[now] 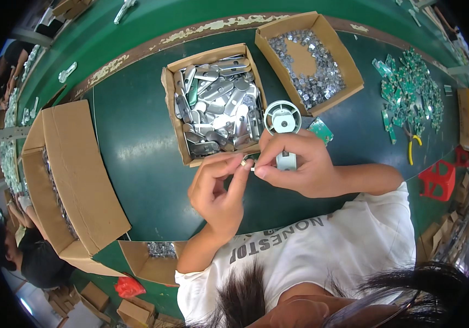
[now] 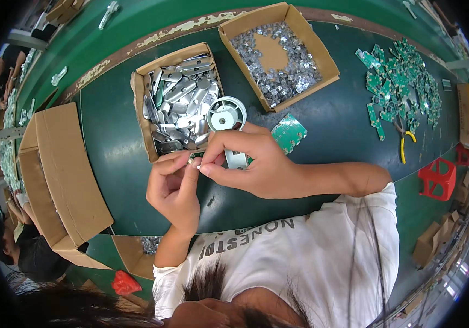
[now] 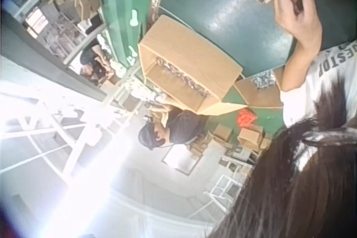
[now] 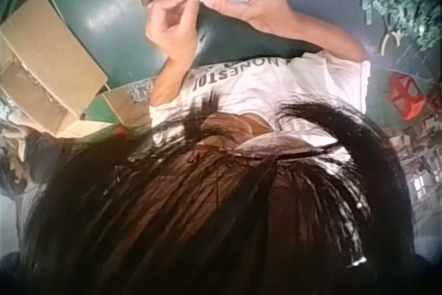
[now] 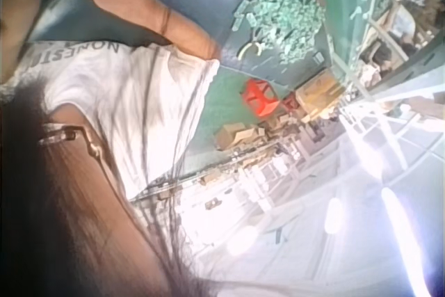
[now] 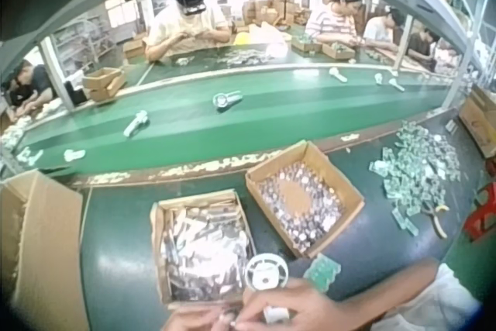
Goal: Assemble electronic components and metal pieces into a plastic housing on a circuit board.
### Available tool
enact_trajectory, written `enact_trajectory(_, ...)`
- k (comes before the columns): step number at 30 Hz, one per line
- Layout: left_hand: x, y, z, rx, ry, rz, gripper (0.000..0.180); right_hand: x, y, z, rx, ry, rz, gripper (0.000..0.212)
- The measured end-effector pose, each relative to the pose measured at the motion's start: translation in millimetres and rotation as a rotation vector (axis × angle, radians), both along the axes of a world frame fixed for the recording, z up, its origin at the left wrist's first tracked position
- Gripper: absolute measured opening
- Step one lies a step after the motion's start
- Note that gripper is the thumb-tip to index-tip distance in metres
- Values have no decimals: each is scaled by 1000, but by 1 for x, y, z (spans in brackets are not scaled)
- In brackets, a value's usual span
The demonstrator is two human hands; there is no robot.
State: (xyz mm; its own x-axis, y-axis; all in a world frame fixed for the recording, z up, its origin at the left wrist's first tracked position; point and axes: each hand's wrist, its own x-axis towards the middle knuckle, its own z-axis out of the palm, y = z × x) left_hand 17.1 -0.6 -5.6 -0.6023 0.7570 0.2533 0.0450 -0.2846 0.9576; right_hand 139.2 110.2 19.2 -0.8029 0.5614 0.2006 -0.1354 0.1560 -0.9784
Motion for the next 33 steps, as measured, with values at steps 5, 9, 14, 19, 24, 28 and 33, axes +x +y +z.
enact_trajectory(5,2,-2,2,-69,290,71,19,-1,-3,-3,-32,22,-57,9)
enact_trajectory(9,6,-3,1,-82,318,52,18,1,-6,0,-121,-22,-72,10)
enact_trajectory(14,6,-4,0,-119,450,122,19,1,-8,1,52,-56,-100,10)
enact_trajectory(19,9,-6,0,-138,368,130,18,1,-8,-1,-56,-51,-77,10)
enact_trajectory(24,9,-4,-1,-119,443,177,20,4,-3,-1,78,-52,-30,12)
enact_trajectory(28,8,-2,-1,-56,580,185,22,5,-4,1,44,-44,-18,13)
enact_trajectory(33,10,-2,-1,-10,703,205,22,1,-5,2,78,-37,-58,10)
